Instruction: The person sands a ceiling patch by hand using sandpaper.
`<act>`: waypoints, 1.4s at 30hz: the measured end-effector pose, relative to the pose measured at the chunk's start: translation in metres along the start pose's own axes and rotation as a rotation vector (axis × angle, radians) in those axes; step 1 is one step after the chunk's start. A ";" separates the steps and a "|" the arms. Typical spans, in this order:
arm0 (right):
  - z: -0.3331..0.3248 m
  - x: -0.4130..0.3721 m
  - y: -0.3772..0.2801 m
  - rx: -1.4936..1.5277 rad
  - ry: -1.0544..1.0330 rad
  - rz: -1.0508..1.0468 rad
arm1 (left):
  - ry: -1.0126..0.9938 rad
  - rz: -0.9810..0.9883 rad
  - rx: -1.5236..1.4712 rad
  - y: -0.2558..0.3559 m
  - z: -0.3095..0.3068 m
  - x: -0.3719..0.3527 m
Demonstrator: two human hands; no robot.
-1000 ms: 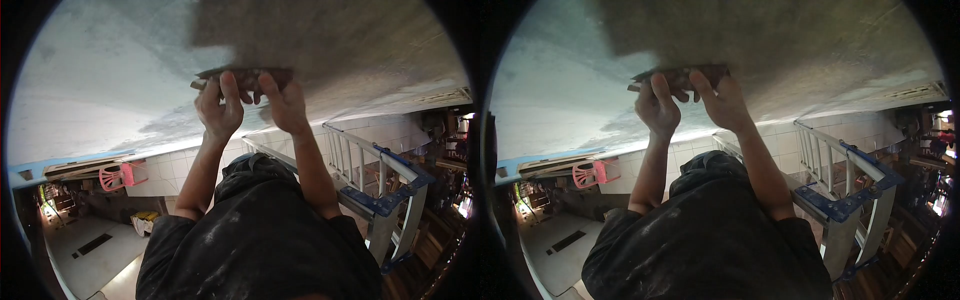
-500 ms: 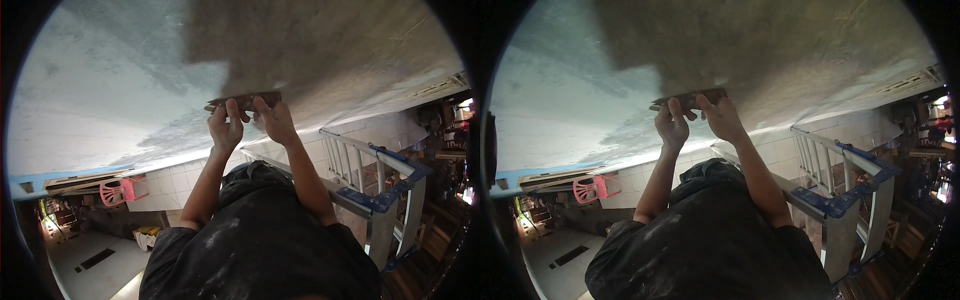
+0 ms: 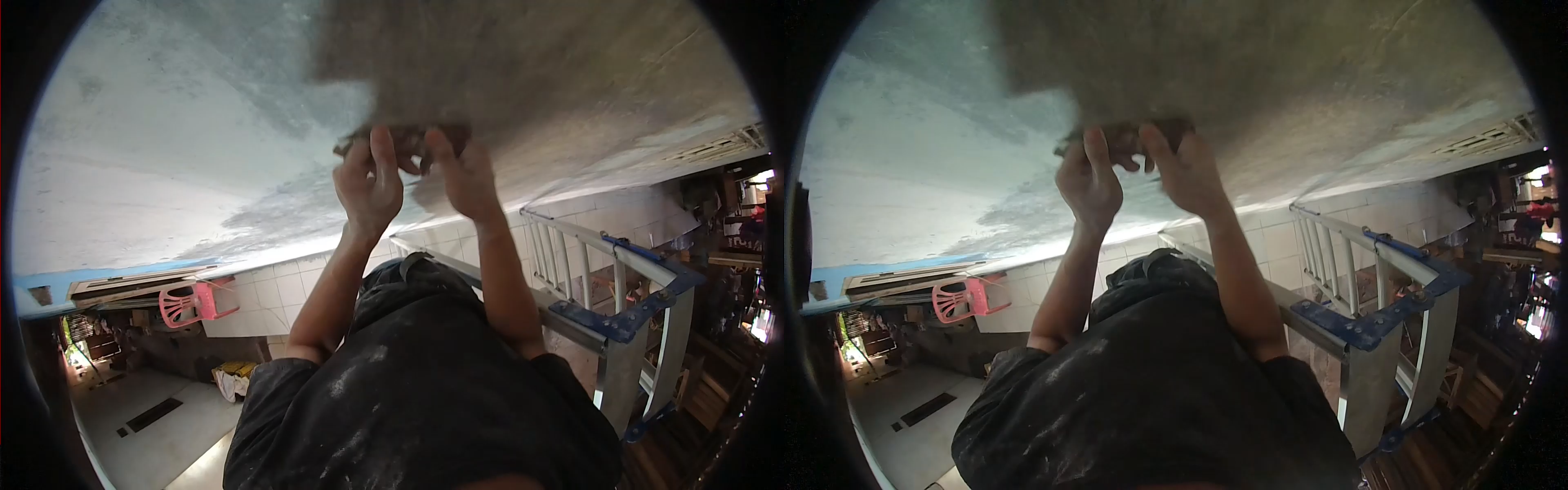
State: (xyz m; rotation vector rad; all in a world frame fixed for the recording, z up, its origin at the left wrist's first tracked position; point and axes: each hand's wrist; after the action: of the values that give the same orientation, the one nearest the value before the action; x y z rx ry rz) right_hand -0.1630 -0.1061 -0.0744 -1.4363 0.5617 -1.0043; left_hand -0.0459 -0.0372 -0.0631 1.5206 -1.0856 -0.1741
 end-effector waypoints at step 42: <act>0.046 0.018 -0.008 0.011 -0.252 -0.025 | 0.286 -0.006 0.010 -0.022 -0.030 -0.004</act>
State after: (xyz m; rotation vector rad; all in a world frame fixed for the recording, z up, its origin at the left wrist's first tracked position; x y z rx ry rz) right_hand -0.1177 -0.0947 -0.0568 -1.5358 0.3545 -0.8280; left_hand -0.0167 -0.0165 -0.0748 1.5050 -0.8548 0.0444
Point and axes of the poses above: each hand's wrist, its own x-axis towards the middle knuckle, its own z-axis out of the palm, y = z × x, and after that the axes turned 5 degrees about x, right-handed
